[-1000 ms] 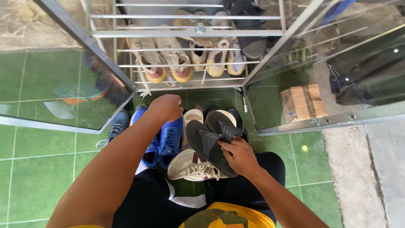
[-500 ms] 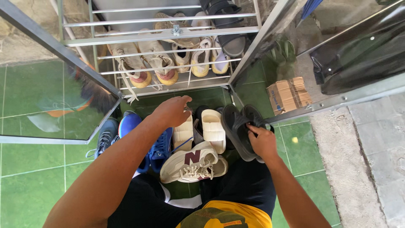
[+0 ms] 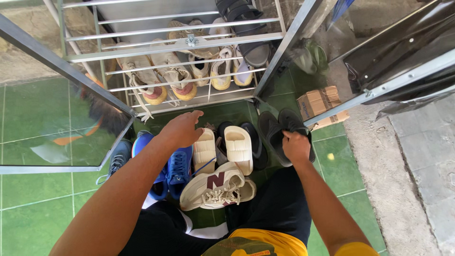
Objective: The person removes multiple pairs of shoes from a metal shoe rack and places them on the floor. They then use a small brush to sweep the empty shelves and brush the soles of the shoes.
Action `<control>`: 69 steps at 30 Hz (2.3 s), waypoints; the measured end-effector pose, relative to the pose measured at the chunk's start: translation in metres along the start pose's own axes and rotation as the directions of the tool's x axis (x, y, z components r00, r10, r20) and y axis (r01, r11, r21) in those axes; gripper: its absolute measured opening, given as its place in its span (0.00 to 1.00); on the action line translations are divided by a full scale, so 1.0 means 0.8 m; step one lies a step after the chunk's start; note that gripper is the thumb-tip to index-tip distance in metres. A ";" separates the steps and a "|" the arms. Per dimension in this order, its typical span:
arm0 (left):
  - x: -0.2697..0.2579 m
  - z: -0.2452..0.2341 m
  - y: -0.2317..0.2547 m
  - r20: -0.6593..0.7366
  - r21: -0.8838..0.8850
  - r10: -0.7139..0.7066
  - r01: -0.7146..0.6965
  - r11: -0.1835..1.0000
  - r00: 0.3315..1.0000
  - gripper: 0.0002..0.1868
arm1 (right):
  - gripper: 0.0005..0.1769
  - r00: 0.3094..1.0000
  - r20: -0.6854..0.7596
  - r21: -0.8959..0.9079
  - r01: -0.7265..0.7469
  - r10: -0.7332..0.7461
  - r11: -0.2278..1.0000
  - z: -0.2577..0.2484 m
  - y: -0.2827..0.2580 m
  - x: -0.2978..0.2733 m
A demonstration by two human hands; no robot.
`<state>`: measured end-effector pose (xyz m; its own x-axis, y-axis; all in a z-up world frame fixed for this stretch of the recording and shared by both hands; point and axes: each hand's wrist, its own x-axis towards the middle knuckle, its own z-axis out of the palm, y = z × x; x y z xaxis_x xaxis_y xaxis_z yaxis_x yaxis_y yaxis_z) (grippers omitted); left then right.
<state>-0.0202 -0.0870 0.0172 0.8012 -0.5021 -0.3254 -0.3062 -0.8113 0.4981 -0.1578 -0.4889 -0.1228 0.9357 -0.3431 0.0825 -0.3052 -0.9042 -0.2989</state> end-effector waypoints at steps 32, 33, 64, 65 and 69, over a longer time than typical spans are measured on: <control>0.010 -0.020 -0.027 0.066 0.010 -0.099 0.098 0.995 0.993 0.36 | 0.04 0.889 -0.373 0.264 0.375 -0.265 0.889 -0.030 -0.179 0.195; 0.009 -0.020 -0.029 0.061 0.009 -0.097 0.097 0.995 0.993 0.37 | 0.13 0.855 -0.441 0.236 0.403 -0.272 0.884 -0.039 -0.199 0.203; 0.005 -0.019 -0.059 0.020 0.020 -0.066 0.066 0.998 0.998 0.36 | 0.09 0.936 0.348 0.858 -0.299 0.045 -0.417 0.028 -0.147 0.127; 0.007 -0.016 -0.063 0.021 0.014 -0.076 0.076 0.997 0.997 0.36 | 0.08 0.938 0.343 0.864 -0.296 0.045 -0.407 0.022 -0.140 0.118; 0.023 0.001 -0.081 -0.172 -0.071 -0.052 0.040 0.997 0.984 0.34 | 0.09 0.941 0.337 0.866 -0.319 -0.021 -0.385 0.000 -0.114 0.097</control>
<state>0.0142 -0.0436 -0.0216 0.8925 -0.4006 -0.2074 -0.2368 -0.8074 0.5404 -0.0573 -0.4334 -0.0893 0.9468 -0.2181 -0.2367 -0.0277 0.6776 -0.7349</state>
